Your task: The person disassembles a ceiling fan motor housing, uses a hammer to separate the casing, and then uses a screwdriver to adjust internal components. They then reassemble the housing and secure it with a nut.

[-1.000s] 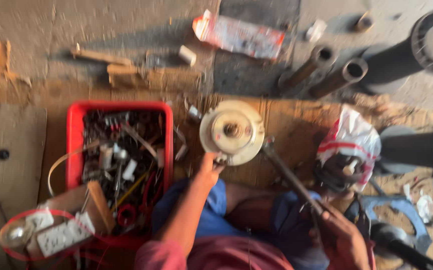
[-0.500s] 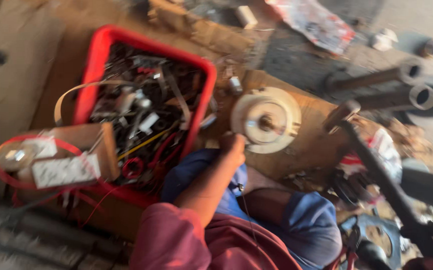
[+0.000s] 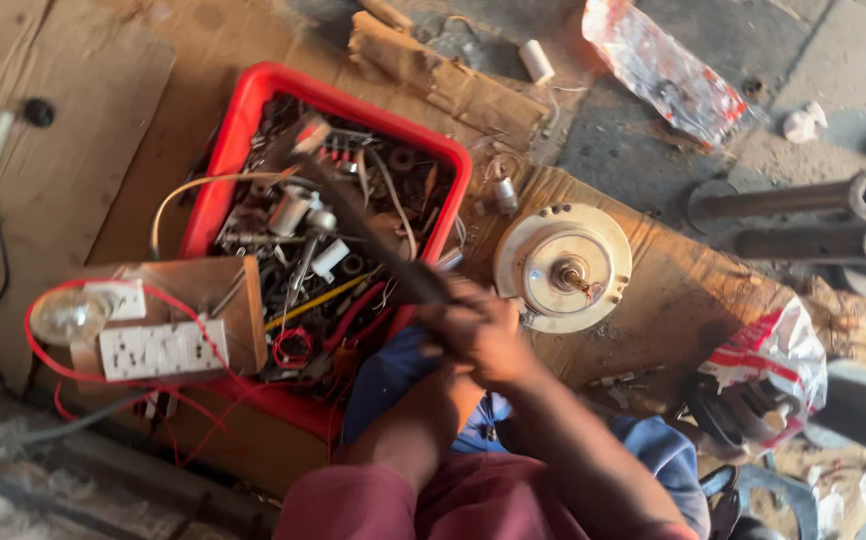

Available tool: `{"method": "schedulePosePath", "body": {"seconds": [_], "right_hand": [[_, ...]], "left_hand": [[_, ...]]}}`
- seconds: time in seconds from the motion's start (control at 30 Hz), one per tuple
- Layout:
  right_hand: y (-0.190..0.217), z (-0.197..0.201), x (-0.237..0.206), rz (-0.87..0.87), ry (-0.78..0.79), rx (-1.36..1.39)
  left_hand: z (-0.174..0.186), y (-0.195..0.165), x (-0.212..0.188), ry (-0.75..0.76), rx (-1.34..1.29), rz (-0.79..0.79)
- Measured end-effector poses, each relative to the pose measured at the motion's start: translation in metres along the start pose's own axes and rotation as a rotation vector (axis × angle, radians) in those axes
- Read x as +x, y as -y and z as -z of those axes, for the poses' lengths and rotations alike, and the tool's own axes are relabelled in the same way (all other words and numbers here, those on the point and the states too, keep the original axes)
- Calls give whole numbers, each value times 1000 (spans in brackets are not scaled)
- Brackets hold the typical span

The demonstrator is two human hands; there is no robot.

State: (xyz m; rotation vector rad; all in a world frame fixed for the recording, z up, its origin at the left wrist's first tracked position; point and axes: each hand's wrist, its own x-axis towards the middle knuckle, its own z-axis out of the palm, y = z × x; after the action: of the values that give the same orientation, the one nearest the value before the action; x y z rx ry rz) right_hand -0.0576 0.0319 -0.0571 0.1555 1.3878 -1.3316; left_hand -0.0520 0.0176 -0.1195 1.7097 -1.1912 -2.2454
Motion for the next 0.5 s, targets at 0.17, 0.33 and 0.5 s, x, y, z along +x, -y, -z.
{"method": "schedulePosePath", "body": {"seconds": [0.17, 0.33, 0.5], "right_hand": [[-17, -56, 15, 39, 356, 172], [-9, -59, 24, 83, 296, -465], [-9, -44, 0, 296, 427, -898]], "left_hand": [[3, 1, -1, 17, -12, -7], [0, 3, 5, 26, -29, -6], [11, 9, 17, 25, -124, -62]]}}
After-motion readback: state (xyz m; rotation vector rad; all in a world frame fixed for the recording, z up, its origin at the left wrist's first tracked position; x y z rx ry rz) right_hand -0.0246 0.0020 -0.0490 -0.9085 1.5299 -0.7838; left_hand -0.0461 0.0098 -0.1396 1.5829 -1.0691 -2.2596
